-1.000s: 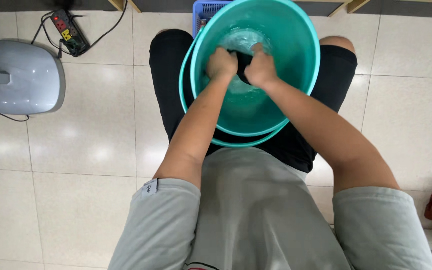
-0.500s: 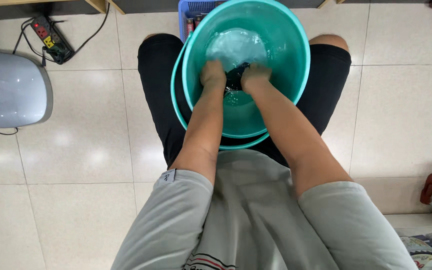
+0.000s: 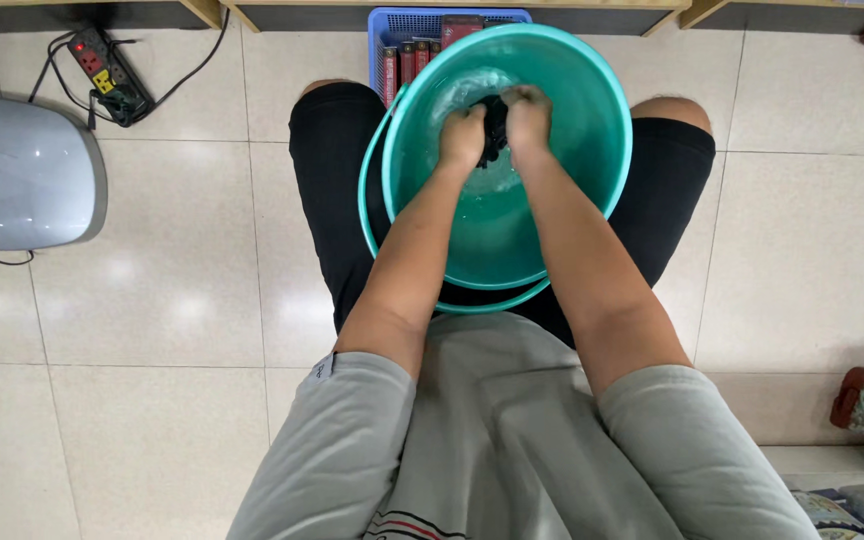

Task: The person washes a dark cloth in a green bucket of water, wrings it out, and uses it to wipe several product boxes containing screen protectors.

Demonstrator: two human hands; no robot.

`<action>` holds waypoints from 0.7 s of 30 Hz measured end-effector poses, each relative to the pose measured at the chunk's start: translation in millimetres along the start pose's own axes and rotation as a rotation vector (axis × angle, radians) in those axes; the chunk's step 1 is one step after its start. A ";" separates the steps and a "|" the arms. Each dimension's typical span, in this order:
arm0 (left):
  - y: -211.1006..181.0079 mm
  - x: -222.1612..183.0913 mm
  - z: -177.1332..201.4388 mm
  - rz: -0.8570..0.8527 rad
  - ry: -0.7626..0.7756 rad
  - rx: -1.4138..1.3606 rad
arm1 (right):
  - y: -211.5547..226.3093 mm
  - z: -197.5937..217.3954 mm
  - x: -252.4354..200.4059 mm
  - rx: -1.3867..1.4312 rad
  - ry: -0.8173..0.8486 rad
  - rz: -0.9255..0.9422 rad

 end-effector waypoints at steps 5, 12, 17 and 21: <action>-18.0 -16.8 -9.0 -0.164 -0.005 -0.157 | -2.1 -10.6 5.3 -0.156 -0.191 0.161; -27.2 -23.5 -6.7 -0.235 -0.107 -0.414 | 24.3 -5.7 -29.1 -0.055 -0.107 0.161; -32.6 -44.1 -14.5 -0.252 0.007 -0.426 | 1.9 -11.7 20.3 0.147 -0.095 0.250; -35.0 -31.5 0.4 -0.311 -0.127 -0.414 | 9.0 -13.6 -21.8 0.076 -0.083 0.202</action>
Point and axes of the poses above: each hand's wrist, its own x-axis towards the middle knuckle, its own z-axis out of the back of the hand, y = z × x, the point moved 2 cm from there along x, towards the middle knuckle, and after that the axes turned 10 degrees about -x, right-handed, at the moved point
